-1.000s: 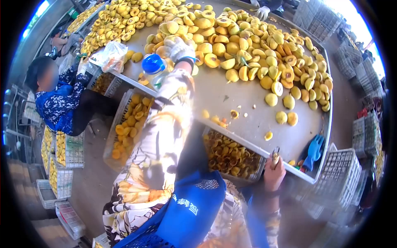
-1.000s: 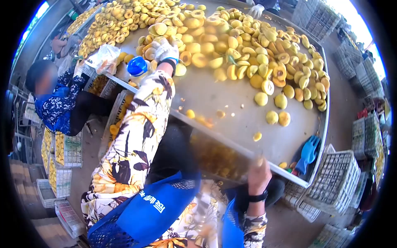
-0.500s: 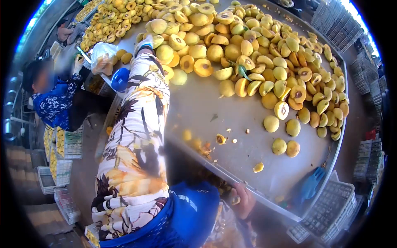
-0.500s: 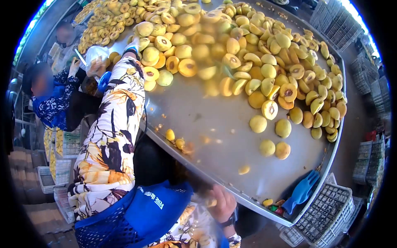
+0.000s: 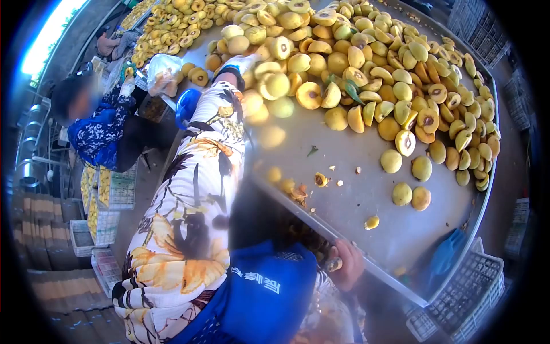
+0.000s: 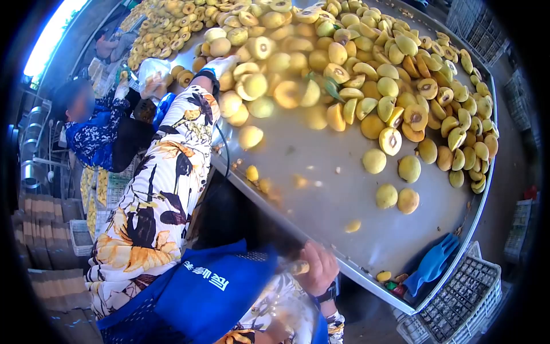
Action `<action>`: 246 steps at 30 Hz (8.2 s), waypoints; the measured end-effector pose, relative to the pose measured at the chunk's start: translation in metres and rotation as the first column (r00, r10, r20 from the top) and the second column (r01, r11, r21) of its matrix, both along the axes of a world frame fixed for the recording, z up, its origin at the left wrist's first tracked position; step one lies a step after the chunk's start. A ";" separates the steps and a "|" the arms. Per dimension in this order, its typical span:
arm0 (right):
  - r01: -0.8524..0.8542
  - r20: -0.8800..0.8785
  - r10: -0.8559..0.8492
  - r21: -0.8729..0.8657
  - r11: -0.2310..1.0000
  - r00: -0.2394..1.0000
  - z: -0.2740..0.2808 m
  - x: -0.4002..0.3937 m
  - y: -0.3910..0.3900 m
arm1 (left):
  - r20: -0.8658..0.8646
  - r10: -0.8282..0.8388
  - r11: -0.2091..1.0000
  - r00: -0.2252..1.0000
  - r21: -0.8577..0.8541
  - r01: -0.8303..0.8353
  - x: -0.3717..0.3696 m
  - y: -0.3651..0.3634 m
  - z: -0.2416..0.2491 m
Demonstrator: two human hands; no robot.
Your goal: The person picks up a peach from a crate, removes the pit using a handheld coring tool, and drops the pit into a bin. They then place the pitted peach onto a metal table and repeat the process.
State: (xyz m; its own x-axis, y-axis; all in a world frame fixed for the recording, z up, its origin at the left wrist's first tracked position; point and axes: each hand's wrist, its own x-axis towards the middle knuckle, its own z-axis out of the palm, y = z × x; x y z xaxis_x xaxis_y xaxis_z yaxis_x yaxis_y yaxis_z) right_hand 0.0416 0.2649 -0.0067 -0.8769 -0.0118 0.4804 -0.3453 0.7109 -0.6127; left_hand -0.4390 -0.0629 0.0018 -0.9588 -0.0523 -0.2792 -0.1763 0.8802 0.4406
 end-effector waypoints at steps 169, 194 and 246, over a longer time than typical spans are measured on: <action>0.416 0.717 0.109 -0.513 0.751 0.688 0.002 0.085 -0.141 | 0.281 0.010 -0.084 0.960 0.957 -0.279 0.464 0.126 -0.026; 0.393 0.731 0.124 -0.493 0.776 0.671 -0.030 0.058 -0.121 | -0.649 -0.360 0.929 0.670 -0.186 0.319 0.311 0.039 0.008; 0.404 0.636 -0.173 -0.237 0.884 0.752 0.006 0.059 -0.134 | 0.145 -0.081 -0.100 0.986 0.983 -0.152 0.446 0.113 -0.007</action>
